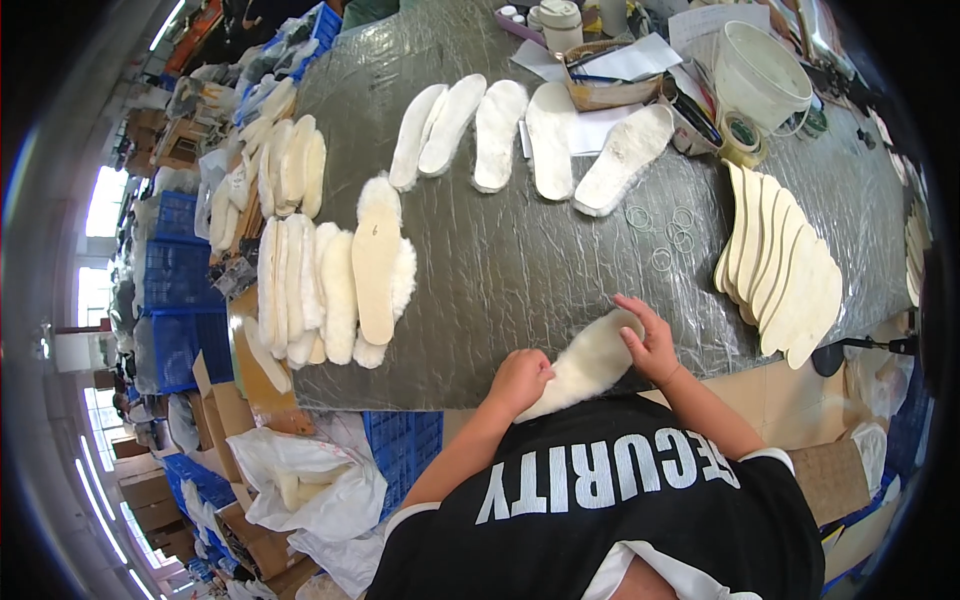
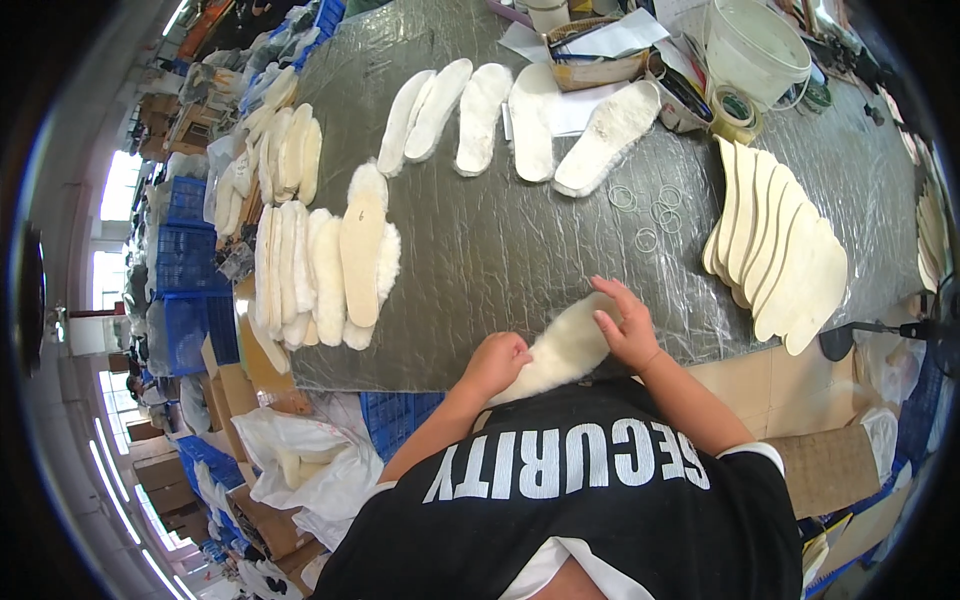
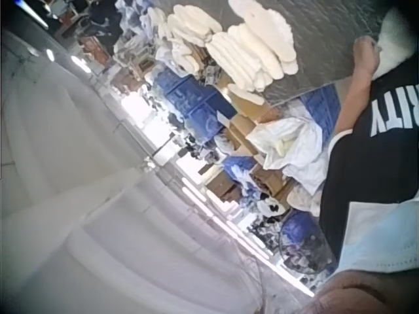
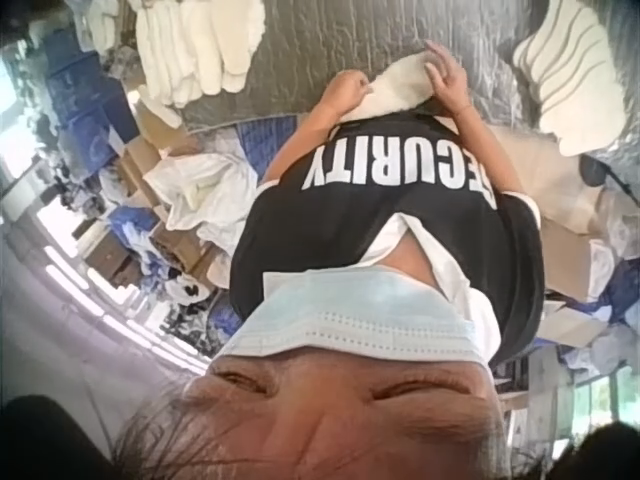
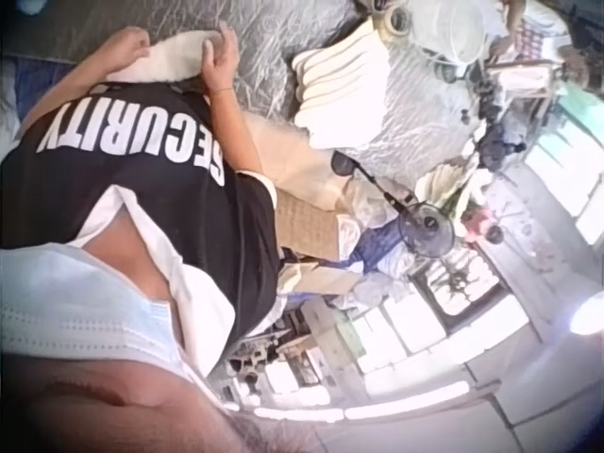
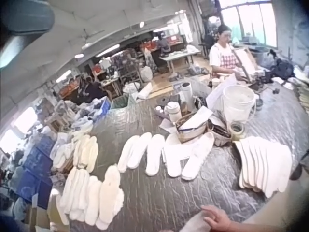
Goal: Applying a fuzzy lining to a shoe insole component by hand.
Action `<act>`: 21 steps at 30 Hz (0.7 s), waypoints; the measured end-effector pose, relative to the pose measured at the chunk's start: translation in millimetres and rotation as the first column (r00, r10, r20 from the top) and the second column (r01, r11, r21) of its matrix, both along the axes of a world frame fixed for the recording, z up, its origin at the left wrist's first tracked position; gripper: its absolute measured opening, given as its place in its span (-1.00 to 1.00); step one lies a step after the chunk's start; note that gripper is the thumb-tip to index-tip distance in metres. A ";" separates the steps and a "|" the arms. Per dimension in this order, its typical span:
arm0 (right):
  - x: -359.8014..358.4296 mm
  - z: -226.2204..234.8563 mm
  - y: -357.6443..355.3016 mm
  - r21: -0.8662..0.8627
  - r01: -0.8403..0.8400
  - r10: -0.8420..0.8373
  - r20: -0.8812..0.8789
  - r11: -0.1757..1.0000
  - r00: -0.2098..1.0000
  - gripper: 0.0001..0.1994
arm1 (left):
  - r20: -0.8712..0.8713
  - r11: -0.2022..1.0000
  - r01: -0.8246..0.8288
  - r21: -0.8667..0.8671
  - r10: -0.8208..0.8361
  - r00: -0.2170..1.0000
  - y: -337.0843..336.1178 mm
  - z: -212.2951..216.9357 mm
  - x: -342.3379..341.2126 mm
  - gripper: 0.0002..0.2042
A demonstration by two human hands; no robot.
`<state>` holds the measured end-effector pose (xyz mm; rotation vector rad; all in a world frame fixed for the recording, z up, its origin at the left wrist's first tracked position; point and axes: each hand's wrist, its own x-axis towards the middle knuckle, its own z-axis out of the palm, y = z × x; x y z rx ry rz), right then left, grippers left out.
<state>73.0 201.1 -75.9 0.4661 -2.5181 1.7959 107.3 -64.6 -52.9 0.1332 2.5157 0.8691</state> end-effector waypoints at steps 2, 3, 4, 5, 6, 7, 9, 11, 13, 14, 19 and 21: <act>4.7 -0.5 4.9 0.024 0.124 -0.123 -0.020 0.992 0.992 -0.64 | 0.068 0.998 0.006 0.063 -0.010 0.998 -17.8 4.1 0.6 -0.72; 4.3 -3.4 7.7 0.077 0.172 -0.170 -0.023 0.982 0.985 -0.67 | 0.044 0.998 -0.005 0.067 0.002 0.999 -35.8 10.0 -0.5 -0.70; 5.1 -5.5 9.9 0.130 0.219 -0.217 -0.026 0.967 0.976 -0.70 | 0.023 0.997 -0.017 0.073 0.015 1.000 -49.8 14.8 1.2 -0.68; 1.5 -5.1 4.0 0.162 0.255 -0.242 -0.095 0.953 0.966 -0.76 | 0.020 0.997 -0.003 0.082 0.001 1.000 -59.7 14.5 4.8 -0.68; -3.4 -3.7 -0.1 0.217 0.246 -0.225 -0.116 0.945 0.967 -0.76 | -0.120 0.997 0.038 0.060 -0.031 0.992 -68.6 10.5 8.5 -0.65; -8.7 -2.9 -6.1 0.216 0.245 -0.225 -0.112 0.945 0.968 -0.76 | -0.259 0.997 0.075 0.035 -0.063 0.964 -72.6 8.3 11.8 -0.61; -24.5 -4.2 -16.4 0.225 0.273 -0.253 -0.113 0.935 0.961 -0.76 | -0.089 0.997 -0.048 0.058 0.053 0.995 -61.8 12.6 15.5 -0.57; -48.4 -1.7 -25.0 0.319 0.317 -0.275 -0.171 0.893 0.946 -0.71 | 0.174 0.981 -0.193 -0.034 0.196 0.965 -52.9 16.4 12.8 -0.54; -79.9 0.5 -35.1 0.436 0.383 -0.304 -0.241 0.815 0.922 -0.64 | 0.153 0.998 -0.040 -0.057 0.049 0.987 -60.4 -1.2 9.3 -0.57; -96.6 7.9 -42.6 0.494 0.417 -0.317 -0.275 0.763 0.907 -0.62 | 0.138 0.991 0.096 -0.093 -0.082 0.987 -65.5 -8.5 7.8 -0.60; -166.6 5.7 -37.5 0.706 0.475 -0.280 -0.384 0.526 0.880 -0.66 | 0.233 0.924 -0.328 0.198 0.280 0.931 -100.6 42.2 -13.5 -0.77; -178.7 7.2 -31.2 0.742 0.443 -0.210 -0.392 0.503 0.896 -0.76 | 0.121 0.847 -0.483 0.222 0.468 0.876 -168.6 42.1 -28.2 -0.82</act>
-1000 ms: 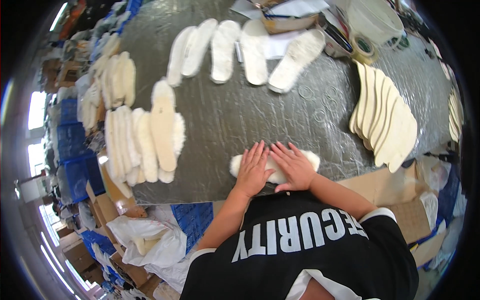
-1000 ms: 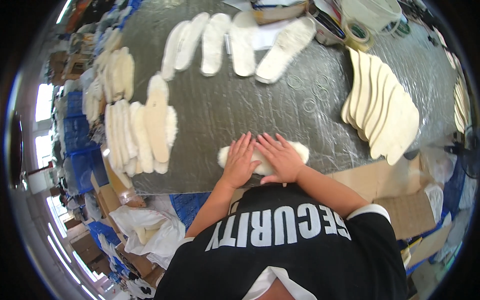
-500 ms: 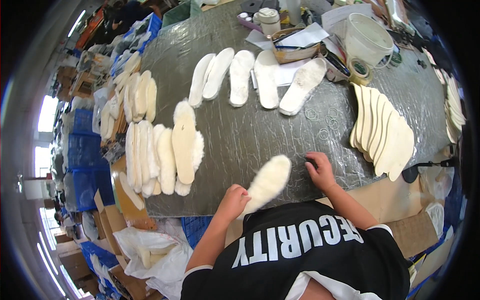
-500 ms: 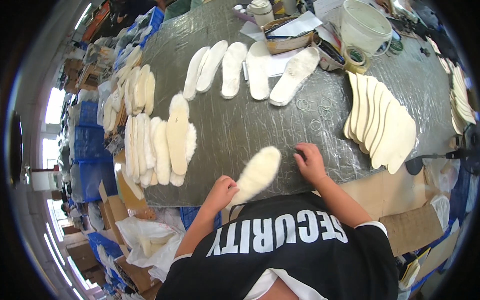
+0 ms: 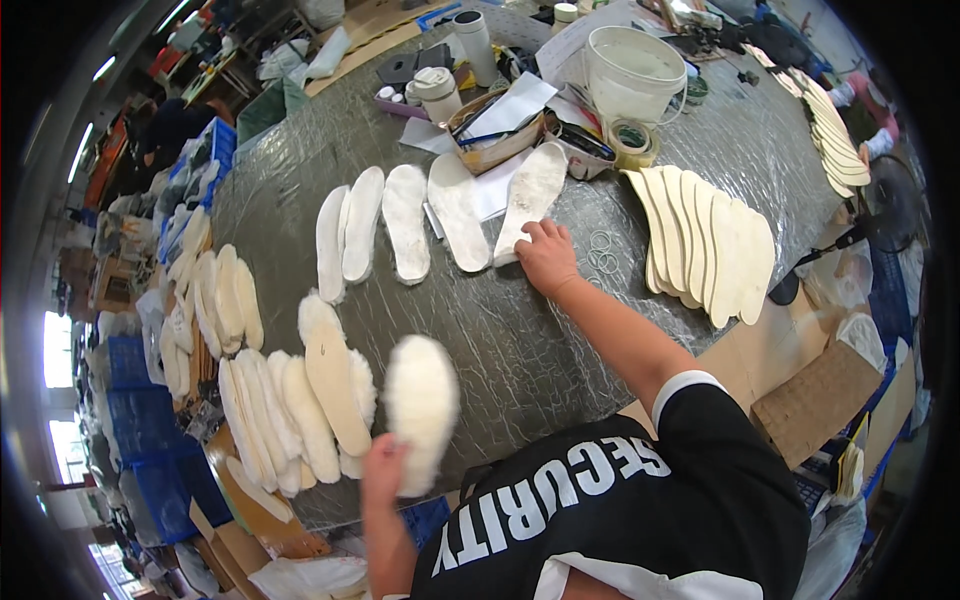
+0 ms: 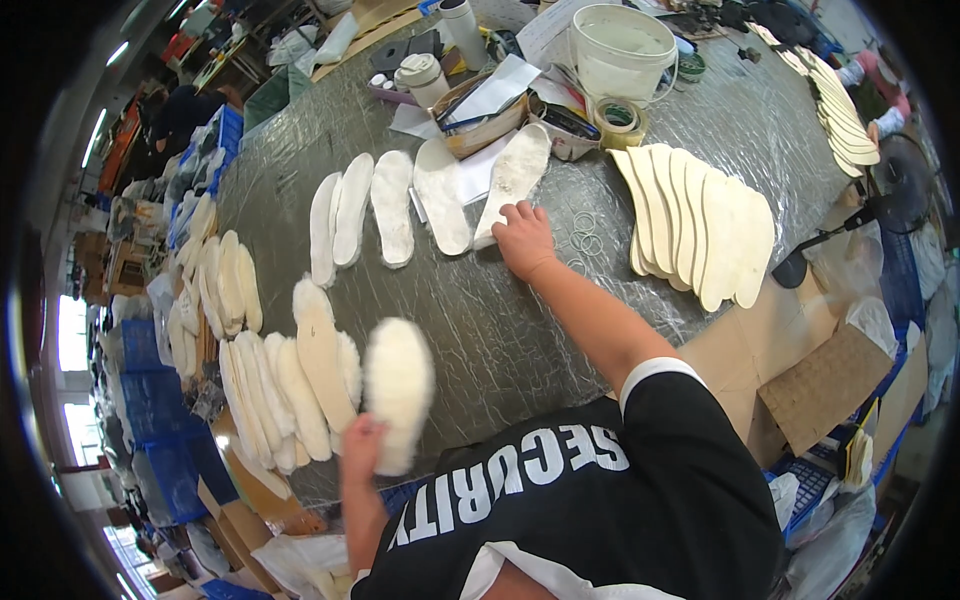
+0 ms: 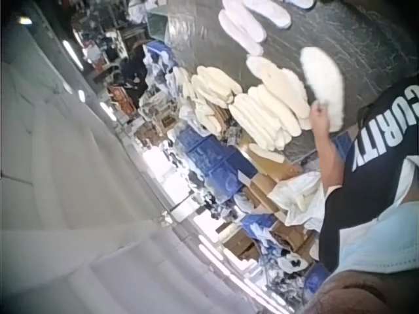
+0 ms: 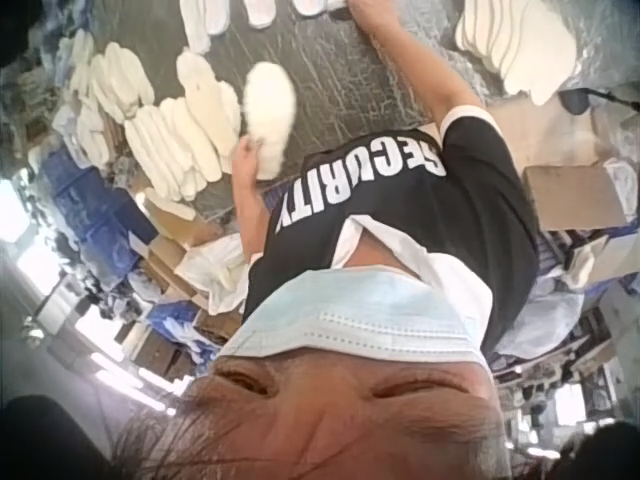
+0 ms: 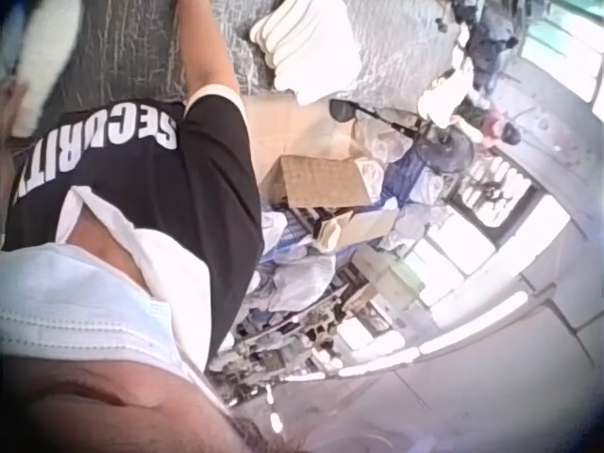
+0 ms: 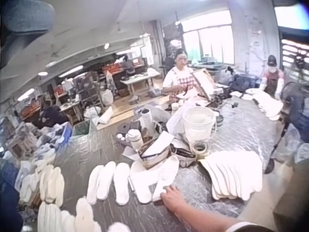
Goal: Applying a fuzzy lining to a shoe insole component by hand.
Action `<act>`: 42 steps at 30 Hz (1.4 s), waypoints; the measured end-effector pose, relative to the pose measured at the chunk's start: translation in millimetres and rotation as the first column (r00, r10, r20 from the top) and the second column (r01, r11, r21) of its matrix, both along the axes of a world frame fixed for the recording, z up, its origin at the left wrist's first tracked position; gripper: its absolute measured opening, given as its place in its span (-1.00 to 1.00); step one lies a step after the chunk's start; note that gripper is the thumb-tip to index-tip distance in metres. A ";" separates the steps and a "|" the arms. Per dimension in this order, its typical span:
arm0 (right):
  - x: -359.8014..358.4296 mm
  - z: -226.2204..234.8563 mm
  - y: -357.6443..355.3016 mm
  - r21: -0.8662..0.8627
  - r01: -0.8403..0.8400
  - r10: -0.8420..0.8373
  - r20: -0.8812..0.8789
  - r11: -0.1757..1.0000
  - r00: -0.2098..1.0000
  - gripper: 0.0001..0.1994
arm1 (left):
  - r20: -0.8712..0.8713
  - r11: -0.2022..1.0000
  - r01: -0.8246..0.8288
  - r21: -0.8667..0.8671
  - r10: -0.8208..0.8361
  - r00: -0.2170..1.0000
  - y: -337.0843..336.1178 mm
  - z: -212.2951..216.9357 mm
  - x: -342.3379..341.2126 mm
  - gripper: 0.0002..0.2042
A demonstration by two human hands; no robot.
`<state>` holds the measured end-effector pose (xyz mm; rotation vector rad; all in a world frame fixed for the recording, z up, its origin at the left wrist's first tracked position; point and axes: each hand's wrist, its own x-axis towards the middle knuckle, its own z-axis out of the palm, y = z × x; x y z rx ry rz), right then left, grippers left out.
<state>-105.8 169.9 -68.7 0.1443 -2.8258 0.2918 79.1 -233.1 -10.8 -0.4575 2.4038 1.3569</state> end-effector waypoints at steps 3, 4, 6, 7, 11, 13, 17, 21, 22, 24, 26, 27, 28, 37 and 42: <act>13.5 26.0 4.7 -0.073 -0.061 0.041 -0.252 0.995 0.967 -0.85 | -0.273 0.937 -0.077 -0.341 -0.021 0.962 -76.9 41.3 -33.2 -0.71; 24.6 39.1 1.0 -0.073 -0.058 0.038 -0.252 0.996 0.967 -0.85 | -0.258 0.721 -0.076 -0.689 -0.146 0.955 -104.2 44.3 -37.4 -0.67; 55.5 62.0 -13.7 -0.031 -0.189 0.157 -0.433 0.981 0.888 -0.87 | -0.357 0.628 -0.155 -0.763 -0.209 0.911 -97.7 60.4 -48.5 -0.67; 75.6 67.5 -25.2 -0.025 -0.233 0.199 -0.436 0.972 0.878 -0.88 | -0.440 0.528 -0.244 -0.813 -0.284 0.852 -90.7 67.0 -56.6 -0.66; 155.8 48.5 -71.2 -0.120 -0.549 0.524 -0.190 0.827 0.830 -0.85 | -0.244 0.980 0.053 -0.191 -0.100 0.965 30.1 48.5 -76.0 -0.71; 177.7 37.0 -86.5 -0.307 -0.659 0.689 -0.014 0.687 0.725 -0.77 | -0.198 0.882 0.359 -0.305 -0.427 0.882 64.7 -1.0 -80.6 -0.71; 174.2 30.9 -56.9 -0.438 -0.770 0.801 -0.163 0.464 0.576 -0.73 | -0.189 0.900 0.349 -0.260 -0.402 0.896 118.4 -53.5 -85.0 -0.74; 181.8 33.2 7.5 -0.542 -0.466 0.476 -0.133 0.699 0.869 -0.85 | -0.250 0.935 0.336 -0.115 -0.354 0.901 136.5 -82.8 -92.8 -0.76; 187.3 33.0 30.8 -0.555 -0.324 0.313 -0.117 0.766 0.942 -0.84 | -0.258 0.921 0.377 -0.101 -0.390 0.884 143.3 -85.0 -93.3 -0.76; 201.1 20.9 79.1 -0.559 -0.096 0.045 -0.105 0.823 0.993 -0.82 | -0.267 0.892 0.442 -0.093 -0.449 0.852 162.0 -74.9 -92.0 -0.76; 216.0 18.1 128.5 -0.507 0.208 -0.309 -0.123 0.836 0.943 -0.77 | -0.334 0.891 0.406 -0.202 -0.452 0.827 164.2 -68.1 -88.6 -0.77; 223.5 19.1 152.4 -0.435 0.322 -0.417 -0.144 0.841 0.897 -0.74 | -0.398 0.895 0.333 -0.298 -0.434 0.808 162.6 -69.8 -86.1 -0.77; 233.7 17.4 175.2 -0.357 0.427 -0.505 -0.161 0.831 0.848 -0.65 | -0.404 0.889 0.358 -0.287 -0.451 0.796 168.5 -70.2 -82.7 -0.77; 250.9 39.2 262.0 -0.015 0.206 -0.199 0.195 0.978 0.960 -0.72 | -0.501 0.765 0.525 -0.372 -0.642 0.580 280.6 -35.9 -60.4 -0.78; 232.1 45.6 328.8 -0.684 0.511 -0.610 0.121 0.520 0.783 -0.89 | -0.521 0.567 0.759 -0.319 -0.774 0.359 350.8 -19.6 -45.8 -0.78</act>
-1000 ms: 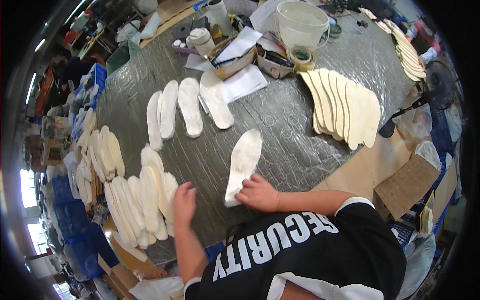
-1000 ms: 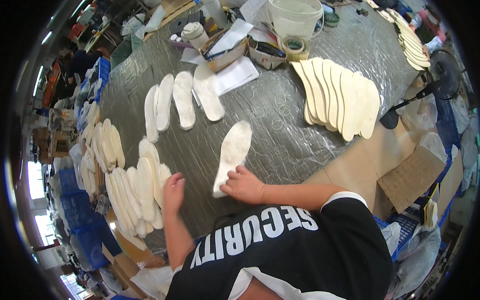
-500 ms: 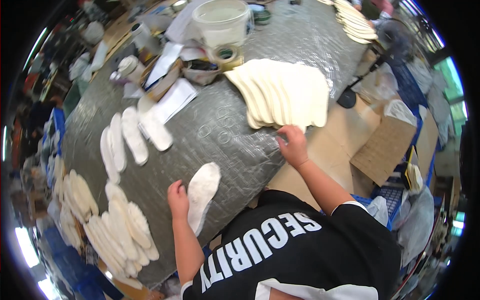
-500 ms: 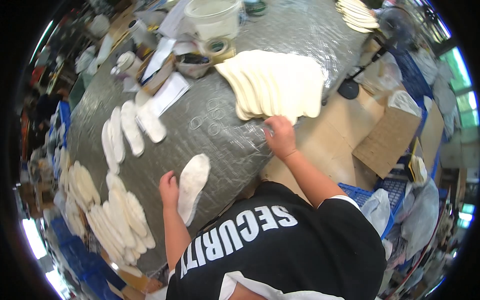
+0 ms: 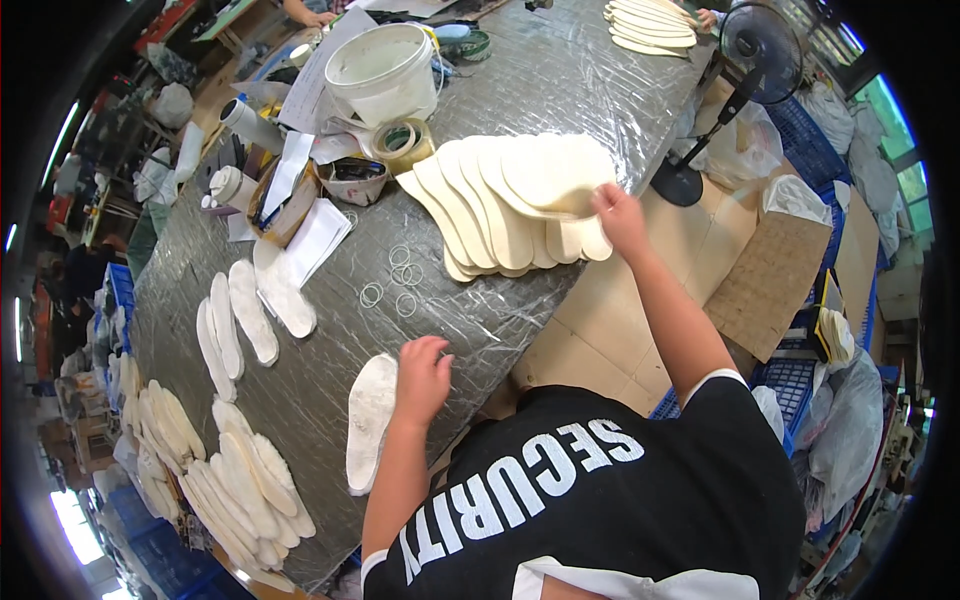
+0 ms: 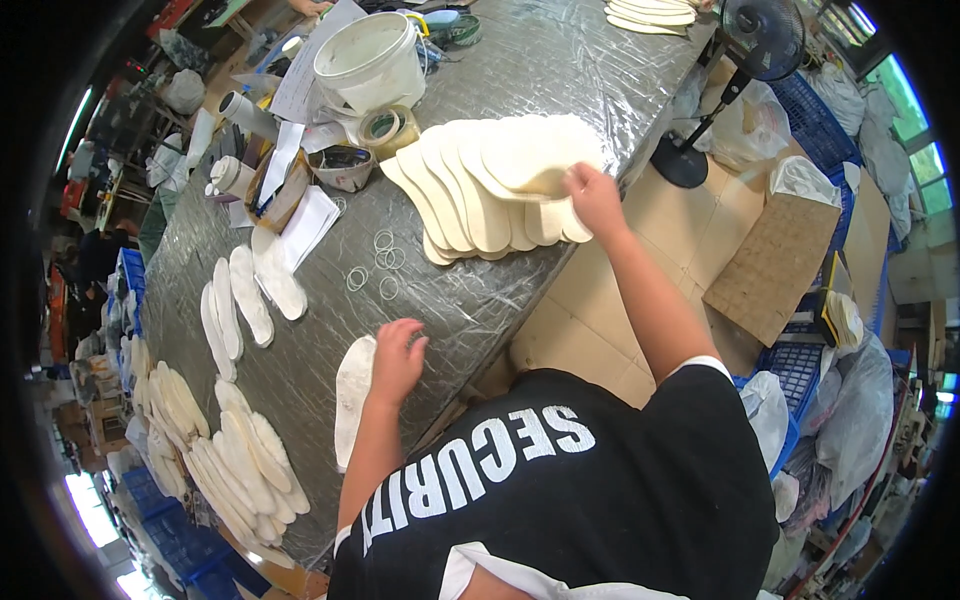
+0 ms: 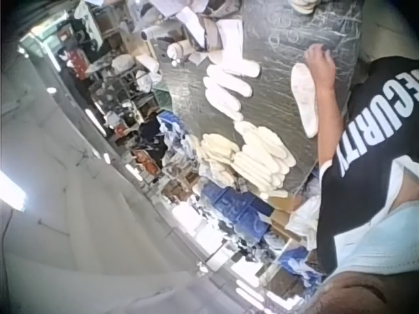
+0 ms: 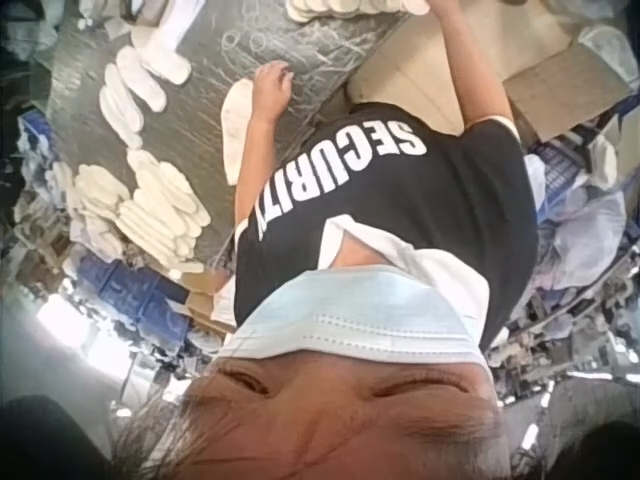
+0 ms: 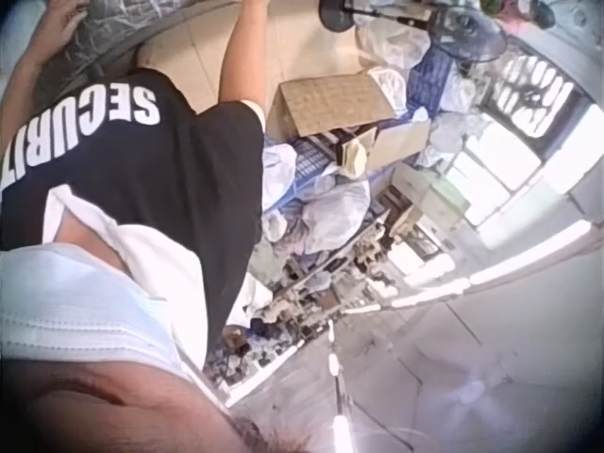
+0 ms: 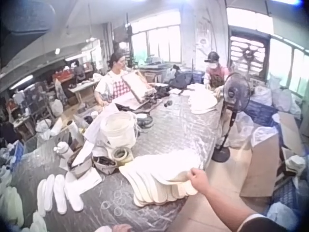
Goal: Applying a fuzzy lining to a shoe insole component by hand.
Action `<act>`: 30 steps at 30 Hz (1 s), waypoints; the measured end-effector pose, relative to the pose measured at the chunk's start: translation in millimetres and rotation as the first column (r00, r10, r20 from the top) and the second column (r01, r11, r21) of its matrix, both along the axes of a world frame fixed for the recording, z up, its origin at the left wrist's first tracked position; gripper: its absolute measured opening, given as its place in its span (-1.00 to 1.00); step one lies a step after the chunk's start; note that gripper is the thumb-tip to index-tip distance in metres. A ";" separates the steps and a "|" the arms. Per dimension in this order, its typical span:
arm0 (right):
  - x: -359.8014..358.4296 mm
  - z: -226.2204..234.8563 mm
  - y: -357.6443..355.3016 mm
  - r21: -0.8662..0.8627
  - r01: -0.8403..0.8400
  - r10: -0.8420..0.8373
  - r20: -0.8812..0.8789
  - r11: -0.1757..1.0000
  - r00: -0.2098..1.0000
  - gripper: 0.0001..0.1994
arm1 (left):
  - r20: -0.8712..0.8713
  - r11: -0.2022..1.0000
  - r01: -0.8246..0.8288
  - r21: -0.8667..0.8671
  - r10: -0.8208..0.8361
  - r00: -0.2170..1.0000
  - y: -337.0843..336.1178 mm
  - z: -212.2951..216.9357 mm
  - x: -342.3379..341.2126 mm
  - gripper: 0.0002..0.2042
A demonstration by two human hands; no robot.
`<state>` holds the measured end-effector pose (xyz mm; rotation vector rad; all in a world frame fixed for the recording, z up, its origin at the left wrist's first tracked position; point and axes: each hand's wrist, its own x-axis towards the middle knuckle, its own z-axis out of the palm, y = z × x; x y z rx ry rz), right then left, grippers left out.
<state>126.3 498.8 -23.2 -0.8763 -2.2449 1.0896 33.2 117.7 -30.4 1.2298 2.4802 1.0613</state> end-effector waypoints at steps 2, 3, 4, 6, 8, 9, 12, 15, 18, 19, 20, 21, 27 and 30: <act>-22.0 6.0 26.0 -0.489 0.241 -0.423 -0.306 0.839 0.853 -0.85 | 0.013 0.996 0.086 0.015 -0.086 0.996 30.6 5.6 4.8 -0.78; -25.1 15.0 29.3 -0.487 0.238 -0.422 -0.313 0.840 0.851 -0.85 | 0.032 0.985 0.168 0.028 -0.169 0.985 44.2 8.1 7.3 -0.79; -30.5 26.9 31.4 -0.325 0.086 -0.205 -0.353 0.942 0.913 -0.86 | 0.021 0.986 0.166 0.028 -0.167 0.986 56.3 10.6 8.2 -0.79; -40.0 57.6 12.2 -0.134 -0.182 0.150 -0.215 0.974 0.965 -0.86 | 0.081 0.980 0.184 0.071 -0.190 0.978 70.9 14.4 10.9 -0.79; -43.0 53.1 0.0 0.046 -0.202 0.207 -0.289 0.978 0.935 -0.90 | 0.215 0.986 0.140 0.091 -0.157 0.964 84.0 12.3 11.2 -0.80; -39.3 59.7 -18.2 0.261 -0.065 0.158 -0.354 0.963 0.922 -0.91 | 0.354 0.992 0.079 0.100 -0.110 0.929 87.7 10.2 9.0 -0.79; -20.1 74.7 -59.2 0.567 0.066 0.292 -0.517 0.821 0.804 -0.86 | 0.813 0.955 -0.168 0.246 -0.109 0.571 102.3 20.8 1.0 -0.56; 4.8 68.2 -122.3 0.587 -0.392 0.673 -0.393 0.708 0.627 -0.79 | 0.889 0.748 -0.506 0.429 -0.450 0.089 102.6 31.7 -7.9 -0.27; 13.2 54.5 -171.1 0.571 -0.604 0.831 -0.355 0.556 0.429 -0.74 | 0.802 0.640 -0.612 0.464 -0.597 -0.017 92.7 54.5 -11.3 0.00; 14.4 43.9 -185.6 0.525 -0.662 0.843 -0.380 0.535 0.380 -0.72 | 0.816 0.637 -0.626 0.450 -0.579 -0.002 81.7 53.1 -12.2 0.00; 14.9 36.0 -193.1 0.524 -0.705 0.876 -0.347 0.478 0.335 -0.71 | 0.766 0.574 -0.678 0.460 -0.643 -0.024 67.6 49.2 -12.1 -0.03; 14.2 30.4 -200.4 0.510 -0.720 0.876 -0.370 0.471 0.310 -0.71 | 0.709 0.507 -0.727 0.464 -0.704 -0.038 52.7 47.4 -11.1 -0.05; -4.0 17.4 -212.8 0.010 -0.925 0.876 -0.325 0.381 0.357 -0.53 | 0.946 0.560 -0.763 0.323 -0.171 0.275 -101.8 72.9 -1.9 -0.29; -15.2 -20.7 -236.0 -0.641 -0.710 0.844 -0.175 0.294 0.508 -0.56 | 0.829 0.667 -0.732 0.141 0.325 0.456 -138.7 99.7 4.2 -0.35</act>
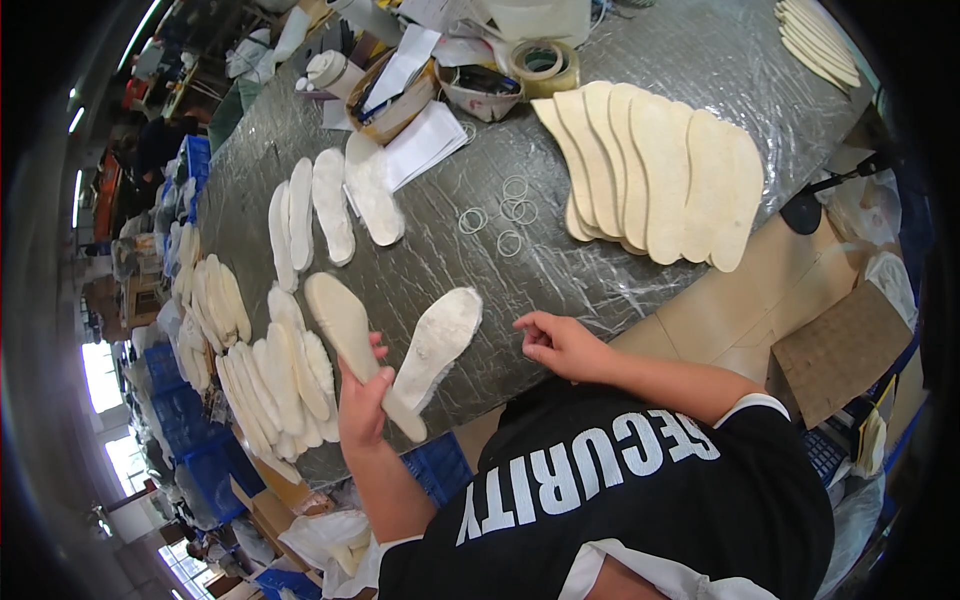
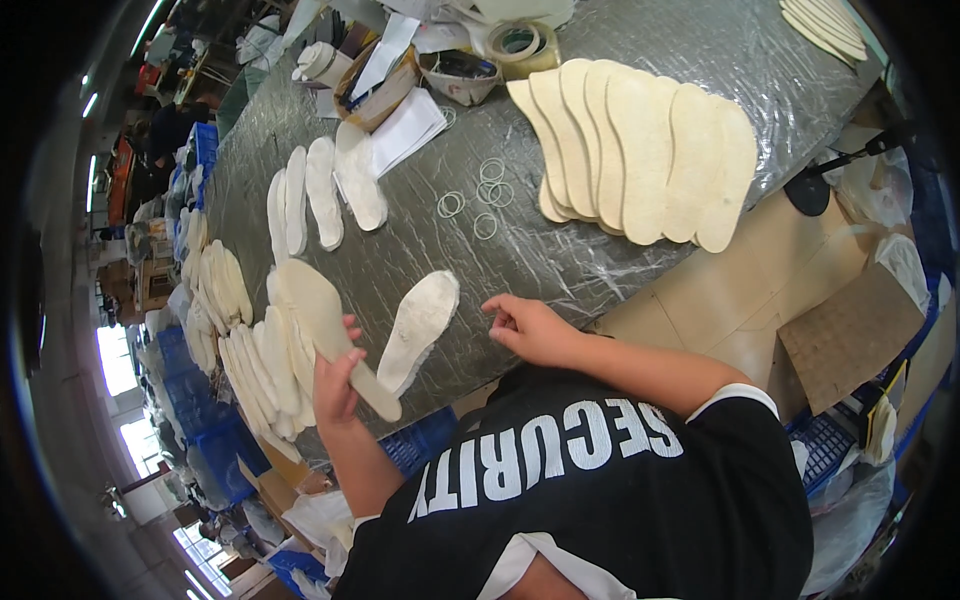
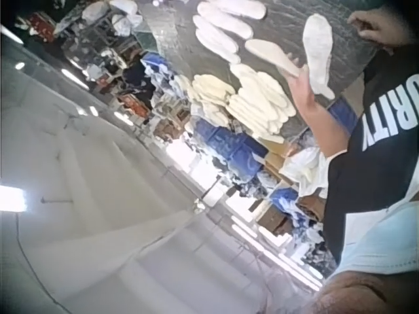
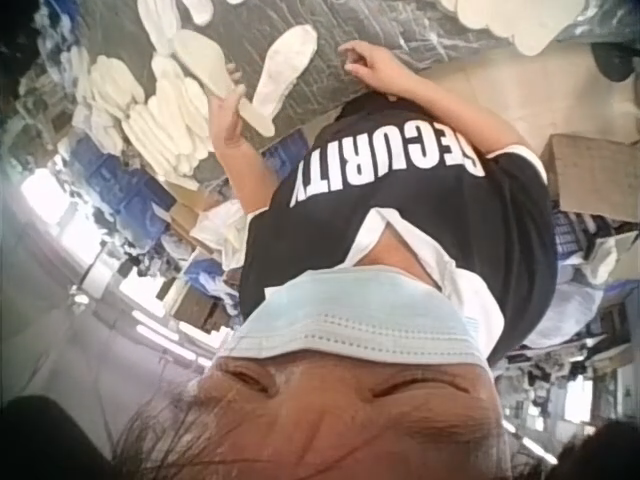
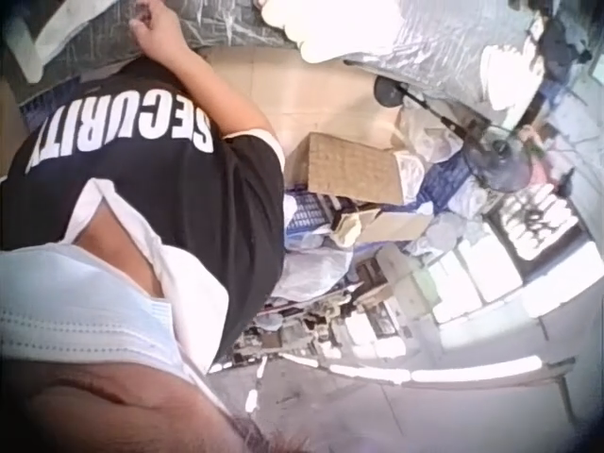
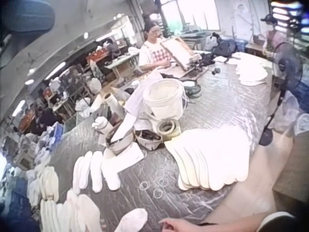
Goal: Applying a fuzzy lining to a shoe insole component by hand.
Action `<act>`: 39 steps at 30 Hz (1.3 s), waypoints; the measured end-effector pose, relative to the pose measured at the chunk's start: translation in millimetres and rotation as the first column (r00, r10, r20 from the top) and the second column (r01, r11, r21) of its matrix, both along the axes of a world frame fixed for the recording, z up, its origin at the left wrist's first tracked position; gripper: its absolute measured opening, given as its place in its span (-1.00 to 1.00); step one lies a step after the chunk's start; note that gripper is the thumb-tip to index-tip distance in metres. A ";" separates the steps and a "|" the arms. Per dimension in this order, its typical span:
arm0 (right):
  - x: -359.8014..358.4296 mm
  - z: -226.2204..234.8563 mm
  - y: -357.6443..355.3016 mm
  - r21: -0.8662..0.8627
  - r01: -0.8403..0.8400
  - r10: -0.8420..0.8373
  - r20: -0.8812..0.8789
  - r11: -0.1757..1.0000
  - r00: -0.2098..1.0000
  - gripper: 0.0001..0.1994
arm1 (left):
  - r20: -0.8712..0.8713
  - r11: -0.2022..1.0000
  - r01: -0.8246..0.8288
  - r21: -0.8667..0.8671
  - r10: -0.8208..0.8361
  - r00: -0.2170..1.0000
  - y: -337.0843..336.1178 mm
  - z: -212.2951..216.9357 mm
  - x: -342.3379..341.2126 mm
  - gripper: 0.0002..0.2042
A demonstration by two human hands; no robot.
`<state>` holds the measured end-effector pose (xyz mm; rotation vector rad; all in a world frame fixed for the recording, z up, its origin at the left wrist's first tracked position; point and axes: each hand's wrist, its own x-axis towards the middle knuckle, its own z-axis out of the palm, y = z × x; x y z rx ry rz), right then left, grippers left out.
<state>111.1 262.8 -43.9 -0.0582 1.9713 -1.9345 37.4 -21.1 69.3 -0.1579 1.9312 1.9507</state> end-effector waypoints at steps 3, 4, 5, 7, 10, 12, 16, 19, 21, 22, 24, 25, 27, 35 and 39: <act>-25.0 -16.9 -25.0 -0.165 0.075 -0.025 0.287 0.983 0.958 -0.51 | -0.107 0.633 0.102 -0.767 -0.283 0.953 -23.9 2.7 3.5 -0.19; -33.1 -27.8 -31.4 -0.187 0.076 -0.016 0.303 0.979 0.953 -0.46 | -0.094 0.537 0.119 -0.835 -0.353 0.931 -20.3 4.0 1.4 -0.15; -41.2 -32.1 -37.4 -0.192 0.071 -0.006 0.319 0.979 0.948 -0.46 | -0.070 0.430 0.128 -0.894 -0.415 0.907 -16.6 6.2 1.4 -0.09; -57.9 -38.5 -46.7 -0.377 0.234 0.006 0.536 0.896 0.844 -0.45 | -0.049 0.497 0.136 -0.857 -0.341 0.939 -25.0 -7.8 -1.5 -0.10; -75.4 -43.8 -51.9 -0.436 0.252 0.100 0.640 0.864 0.762 -0.47 | -0.019 0.630 0.124 -0.766 -0.214 0.977 -50.8 -32.1 -5.9 -0.16; -78.4 -42.2 -50.5 -0.464 0.238 0.151 0.657 0.853 0.739 -0.49 | 0.004 0.696 0.120 -0.708 -0.167 0.986 -62.4 -40.2 -9.2 -0.21; -81.5 -39.3 -46.9 -0.415 0.218 0.154 0.696 0.883 0.701 -0.54 | -0.045 0.567 0.184 -0.803 -0.365 0.930 -63.9 -38.8 -26.0 -0.26; -79.1 -41.5 -50.5 -0.409 0.233 0.133 0.692 0.882 0.709 -0.55 | -0.085 0.502 0.217 -0.837 -0.511 0.855 -51.3 -40.3 -26.5 -0.31; -77.1 -40.2 -53.4 -0.392 0.255 0.103 0.695 0.884 0.712 -0.55 | -0.117 0.476 0.222 -0.851 -0.583 0.804 -39.6 -50.1 -22.3 -0.33; -76.5 -38.4 -55.4 -0.390 0.260 0.092 0.688 0.883 0.719 -0.54 | -0.120 0.478 0.224 -0.849 -0.588 0.800 -34.6 -54.1 -20.1 -0.35; -75.6 -37.1 -57.0 -0.373 0.261 0.074 0.685 0.890 0.725 -0.55 | -0.140 0.472 0.221 -0.854 -0.617 0.775 -33.8 -63.8 -18.9 -0.36; -75.4 -37.2 -57.4 -0.363 0.248 0.069 0.675 0.898 0.734 -0.56 | -0.138 0.473 0.235 -0.849 -0.628 0.766 -33.4 -66.9 -19.9 -0.36; -75.5 -36.4 -58.1 -0.347 0.254 0.053 0.675 0.903 0.736 -0.57 | -0.174 0.467 0.208 -0.860 -0.650 0.740 -31.9 -72.0 -21.2 -0.33; -73.5 -39.3 -61.4 -0.304 0.254 0.013 0.664 0.918 0.748 -0.58 | -0.157 0.463 0.238 -0.854 -0.664 0.731 -29.0 -84.3 -15.1 -0.30; -74.9 -34.8 -60.4 -0.286 0.243 0.013 0.670 0.927 0.742 -0.56 | -0.168 0.468 0.230 -0.853 -0.663 0.729 -30.5 -88.2 -14.1 -0.31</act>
